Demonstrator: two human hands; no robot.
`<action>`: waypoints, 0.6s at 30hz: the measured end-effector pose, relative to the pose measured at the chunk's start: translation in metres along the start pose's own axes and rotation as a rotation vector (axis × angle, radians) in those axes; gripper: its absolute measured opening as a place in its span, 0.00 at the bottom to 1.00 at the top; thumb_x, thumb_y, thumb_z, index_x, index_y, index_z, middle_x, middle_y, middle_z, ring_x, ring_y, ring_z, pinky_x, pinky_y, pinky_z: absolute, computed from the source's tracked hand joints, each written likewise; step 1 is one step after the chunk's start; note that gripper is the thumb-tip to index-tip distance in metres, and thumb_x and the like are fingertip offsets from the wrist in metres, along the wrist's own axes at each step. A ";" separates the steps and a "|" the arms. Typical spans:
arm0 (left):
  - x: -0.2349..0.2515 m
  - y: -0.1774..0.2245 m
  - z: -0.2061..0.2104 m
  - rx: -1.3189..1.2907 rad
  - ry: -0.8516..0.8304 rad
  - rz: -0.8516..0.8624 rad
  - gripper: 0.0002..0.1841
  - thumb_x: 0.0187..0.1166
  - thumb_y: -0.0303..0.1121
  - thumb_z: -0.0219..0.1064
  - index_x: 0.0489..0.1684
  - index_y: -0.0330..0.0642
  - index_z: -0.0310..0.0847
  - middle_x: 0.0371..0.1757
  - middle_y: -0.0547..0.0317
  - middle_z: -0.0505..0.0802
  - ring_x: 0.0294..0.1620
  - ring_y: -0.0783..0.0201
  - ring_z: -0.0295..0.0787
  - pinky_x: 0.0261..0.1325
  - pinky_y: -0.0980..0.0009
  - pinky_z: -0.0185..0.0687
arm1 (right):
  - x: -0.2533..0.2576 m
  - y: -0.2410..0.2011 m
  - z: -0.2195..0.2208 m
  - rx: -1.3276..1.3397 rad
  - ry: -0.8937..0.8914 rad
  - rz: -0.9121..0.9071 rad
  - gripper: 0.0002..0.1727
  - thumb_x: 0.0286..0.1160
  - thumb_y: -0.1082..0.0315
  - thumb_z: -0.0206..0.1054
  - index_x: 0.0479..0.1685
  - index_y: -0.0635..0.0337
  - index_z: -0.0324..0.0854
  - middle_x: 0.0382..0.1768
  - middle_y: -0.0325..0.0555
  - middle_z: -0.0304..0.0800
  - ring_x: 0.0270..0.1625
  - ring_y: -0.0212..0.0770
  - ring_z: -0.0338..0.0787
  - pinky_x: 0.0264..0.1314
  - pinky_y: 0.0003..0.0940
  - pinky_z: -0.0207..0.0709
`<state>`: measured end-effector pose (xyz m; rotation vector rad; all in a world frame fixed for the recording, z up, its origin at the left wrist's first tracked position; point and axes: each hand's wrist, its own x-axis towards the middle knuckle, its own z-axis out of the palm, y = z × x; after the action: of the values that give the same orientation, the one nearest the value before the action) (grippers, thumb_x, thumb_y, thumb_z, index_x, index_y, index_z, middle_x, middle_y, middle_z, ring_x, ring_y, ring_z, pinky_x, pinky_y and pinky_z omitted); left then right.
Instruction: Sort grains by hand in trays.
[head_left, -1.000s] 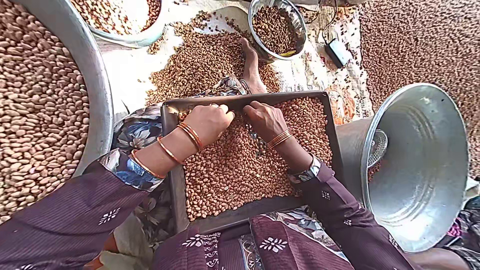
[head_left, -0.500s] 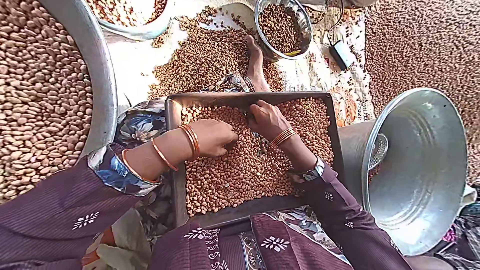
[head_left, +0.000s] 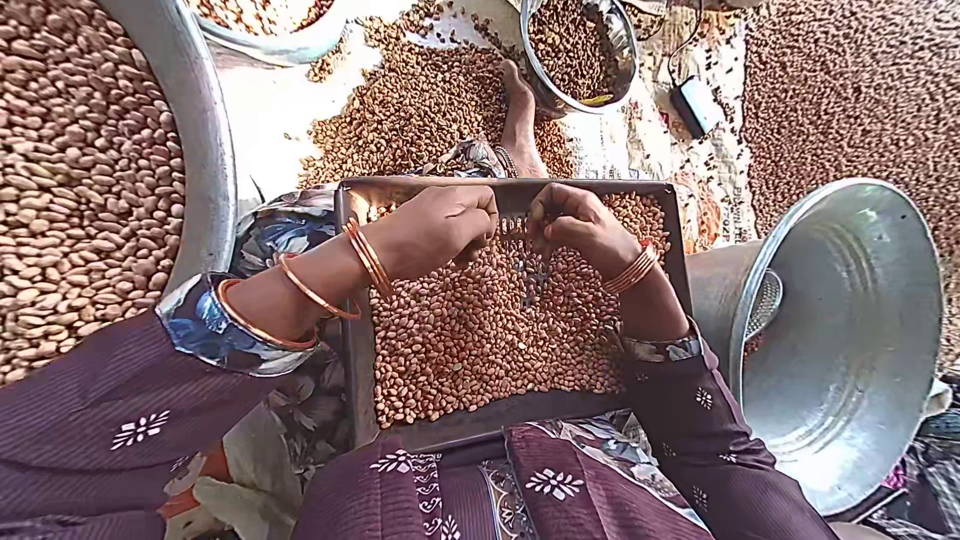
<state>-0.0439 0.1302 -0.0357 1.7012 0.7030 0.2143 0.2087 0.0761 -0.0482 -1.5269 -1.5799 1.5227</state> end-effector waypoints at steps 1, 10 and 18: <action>0.000 0.002 -0.002 -0.077 -0.005 -0.031 0.14 0.88 0.29 0.45 0.40 0.44 0.80 0.36 0.62 0.89 0.32 0.72 0.90 0.39 0.73 0.91 | -0.004 -0.002 0.007 -0.048 -0.061 0.008 0.11 0.66 0.70 0.58 0.46 0.59 0.80 0.36 0.38 0.89 0.30 0.30 0.89 0.33 0.29 0.87; 0.001 -0.022 0.006 0.672 -0.221 0.101 0.07 0.83 0.32 0.65 0.44 0.39 0.88 0.38 0.52 0.86 0.40 0.54 0.86 0.46 0.55 0.83 | -0.019 0.007 0.088 -0.554 -0.096 -0.205 0.08 0.75 0.67 0.70 0.45 0.58 0.93 0.35 0.47 0.87 0.32 0.40 0.87 0.36 0.38 0.83; -0.001 -0.013 0.021 0.881 -0.283 -0.022 0.06 0.85 0.31 0.65 0.46 0.38 0.83 0.51 0.47 0.83 0.50 0.46 0.87 0.48 0.52 0.84 | -0.022 0.000 0.106 -0.754 -0.053 -0.062 0.11 0.80 0.61 0.68 0.46 0.57 0.92 0.38 0.49 0.91 0.34 0.48 0.92 0.36 0.48 0.85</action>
<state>-0.0383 0.1132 -0.0534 2.4859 0.6379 -0.4124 0.1213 0.0162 -0.0696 -1.7754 -2.3708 0.9670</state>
